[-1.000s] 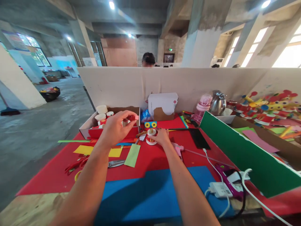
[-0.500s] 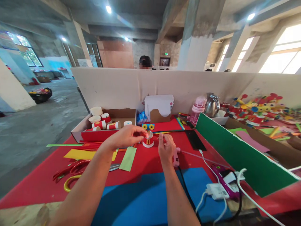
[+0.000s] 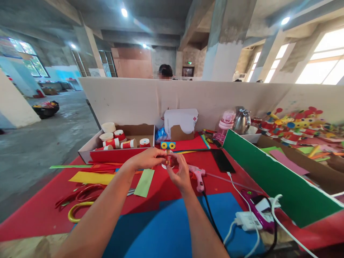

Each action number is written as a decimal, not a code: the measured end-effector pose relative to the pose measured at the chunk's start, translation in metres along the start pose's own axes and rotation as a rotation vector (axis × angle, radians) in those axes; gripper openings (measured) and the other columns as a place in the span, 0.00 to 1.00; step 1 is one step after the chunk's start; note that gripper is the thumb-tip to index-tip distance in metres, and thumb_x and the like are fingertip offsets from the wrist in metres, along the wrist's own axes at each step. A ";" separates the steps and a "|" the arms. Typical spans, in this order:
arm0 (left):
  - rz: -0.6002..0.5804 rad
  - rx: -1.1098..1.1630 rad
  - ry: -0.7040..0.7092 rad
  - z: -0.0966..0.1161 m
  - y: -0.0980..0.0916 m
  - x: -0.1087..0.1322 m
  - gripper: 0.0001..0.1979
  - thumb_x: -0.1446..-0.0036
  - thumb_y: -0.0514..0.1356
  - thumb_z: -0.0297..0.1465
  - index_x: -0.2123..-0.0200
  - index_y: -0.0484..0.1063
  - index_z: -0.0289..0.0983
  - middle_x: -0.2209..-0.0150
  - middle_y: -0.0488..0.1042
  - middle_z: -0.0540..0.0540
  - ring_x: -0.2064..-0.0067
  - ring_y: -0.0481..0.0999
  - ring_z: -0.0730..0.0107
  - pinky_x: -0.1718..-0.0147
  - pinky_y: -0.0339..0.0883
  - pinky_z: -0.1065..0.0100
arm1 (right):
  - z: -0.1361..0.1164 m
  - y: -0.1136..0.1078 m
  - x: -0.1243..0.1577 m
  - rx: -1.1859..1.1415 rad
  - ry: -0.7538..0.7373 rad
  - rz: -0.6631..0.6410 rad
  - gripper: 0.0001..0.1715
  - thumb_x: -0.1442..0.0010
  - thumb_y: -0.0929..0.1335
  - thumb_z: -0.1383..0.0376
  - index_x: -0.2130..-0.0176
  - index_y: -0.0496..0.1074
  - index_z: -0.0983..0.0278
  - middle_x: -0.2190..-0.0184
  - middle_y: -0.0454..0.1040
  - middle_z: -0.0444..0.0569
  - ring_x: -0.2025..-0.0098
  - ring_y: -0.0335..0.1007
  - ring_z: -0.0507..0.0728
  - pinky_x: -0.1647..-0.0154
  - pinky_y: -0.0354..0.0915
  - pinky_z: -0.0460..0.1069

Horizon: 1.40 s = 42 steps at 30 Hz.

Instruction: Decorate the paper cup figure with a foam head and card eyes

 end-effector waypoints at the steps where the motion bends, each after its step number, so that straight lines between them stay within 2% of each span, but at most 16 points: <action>1: 0.002 0.007 -0.008 0.000 0.000 0.000 0.09 0.48 0.52 0.27 0.70 0.71 0.33 0.76 0.68 0.51 0.75 0.65 0.77 0.75 0.56 0.75 | -0.001 0.000 0.000 0.041 -0.015 0.001 0.16 0.45 0.67 0.63 0.55 0.68 0.59 0.61 0.69 0.49 0.65 0.67 0.54 0.64 0.67 0.49; 5: 0.010 0.071 -0.034 0.000 -0.001 0.002 0.07 0.48 0.53 0.27 0.68 0.71 0.34 0.75 0.70 0.51 0.76 0.65 0.77 0.77 0.57 0.75 | -0.001 -0.007 -0.001 0.064 -0.018 0.069 0.10 0.44 0.68 0.62 0.60 0.71 0.60 0.64 0.71 0.49 0.62 0.69 0.55 0.61 0.67 0.51; 8: 0.050 0.161 -0.058 -0.002 -0.005 0.004 0.09 0.48 0.54 0.28 0.62 0.68 0.35 0.74 0.72 0.51 0.77 0.66 0.77 0.78 0.57 0.75 | 0.009 -0.008 -0.002 -0.109 0.065 0.102 0.11 0.47 0.70 0.60 0.62 0.71 0.61 0.66 0.73 0.48 0.63 0.70 0.55 0.61 0.68 0.51; 13: 0.074 0.215 -0.012 -0.001 -0.010 0.005 0.08 0.50 0.57 0.28 0.64 0.67 0.36 0.71 0.74 0.49 0.75 0.69 0.75 0.81 0.57 0.76 | 0.021 -0.003 -0.002 -0.378 0.194 0.130 0.12 0.51 0.73 0.60 0.65 0.71 0.61 0.68 0.74 0.46 0.65 0.70 0.53 0.62 0.67 0.49; 16: 0.080 0.193 0.008 0.001 -0.011 0.006 0.14 0.52 0.59 0.29 0.60 0.68 0.36 0.67 0.74 0.47 0.72 0.71 0.74 0.79 0.59 0.75 | 0.024 -0.003 -0.001 -0.460 0.259 0.155 0.13 0.53 0.74 0.60 0.66 0.71 0.62 0.70 0.74 0.44 0.69 0.69 0.51 0.65 0.67 0.47; 19: 0.126 0.140 0.018 0.007 -0.014 0.007 0.20 0.54 0.61 0.28 0.55 0.68 0.37 0.65 0.74 0.47 0.71 0.71 0.74 0.76 0.62 0.74 | 0.027 0.002 0.001 -0.550 0.364 0.123 0.15 0.55 0.75 0.58 0.68 0.71 0.62 0.74 0.73 0.42 0.73 0.68 0.50 0.69 0.66 0.46; 22: 0.140 0.117 0.054 0.016 -0.015 0.008 0.14 0.53 0.60 0.27 0.60 0.71 0.37 0.71 0.72 0.50 0.72 0.71 0.74 0.73 0.62 0.73 | 0.028 0.009 0.004 -0.610 0.443 0.056 0.17 0.57 0.76 0.57 0.70 0.71 0.63 0.76 0.71 0.41 0.76 0.67 0.49 0.71 0.66 0.46; 24: 0.140 0.126 0.058 0.017 -0.015 0.008 0.07 0.52 0.57 0.26 0.67 0.71 0.36 0.76 0.71 0.52 0.73 0.70 0.74 0.73 0.62 0.73 | 0.027 0.012 0.004 -0.625 0.444 0.031 0.17 0.57 0.76 0.57 0.70 0.71 0.63 0.78 0.70 0.41 0.77 0.65 0.48 0.72 0.65 0.45; 27: 0.144 0.154 0.044 0.015 -0.015 0.007 0.04 0.51 0.56 0.25 0.71 0.70 0.36 0.77 0.71 0.52 0.73 0.71 0.74 0.74 0.62 0.73 | 0.023 0.011 0.002 -0.627 0.384 0.031 0.17 0.56 0.76 0.59 0.66 0.71 0.60 0.73 0.72 0.41 0.72 0.68 0.50 0.68 0.66 0.45; 30: 0.149 0.190 0.026 0.010 -0.013 0.006 0.04 0.52 0.56 0.25 0.70 0.68 0.36 0.76 0.72 0.52 0.74 0.71 0.74 0.74 0.63 0.72 | 0.019 0.007 0.000 -0.605 0.327 0.051 0.22 0.58 0.76 0.63 0.61 0.71 0.58 0.65 0.73 0.43 0.64 0.69 0.51 0.63 0.66 0.46; 37: 0.120 0.266 -0.016 0.000 -0.007 0.003 0.06 0.52 0.58 0.26 0.68 0.64 0.37 0.76 0.72 0.52 0.73 0.72 0.73 0.72 0.63 0.71 | 0.024 0.003 -0.001 -0.548 0.324 0.076 0.15 0.56 0.75 0.59 0.67 0.71 0.61 0.70 0.73 0.44 0.68 0.68 0.52 0.63 0.66 0.48; 42: 0.119 0.195 0.039 0.002 -0.009 0.003 0.10 0.51 0.59 0.29 0.63 0.67 0.37 0.67 0.75 0.47 0.66 0.73 0.71 0.70 0.64 0.71 | 0.028 -0.005 -0.001 -0.543 0.340 0.135 0.16 0.57 0.75 0.59 0.67 0.72 0.62 0.69 0.74 0.45 0.66 0.69 0.53 0.63 0.66 0.49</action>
Point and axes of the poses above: each hand's wrist, its own x-axis away from the middle knuckle, its own y-axis out of the palm, z = x × y, the point moved 9 cm from there along -x, towards the middle knuckle
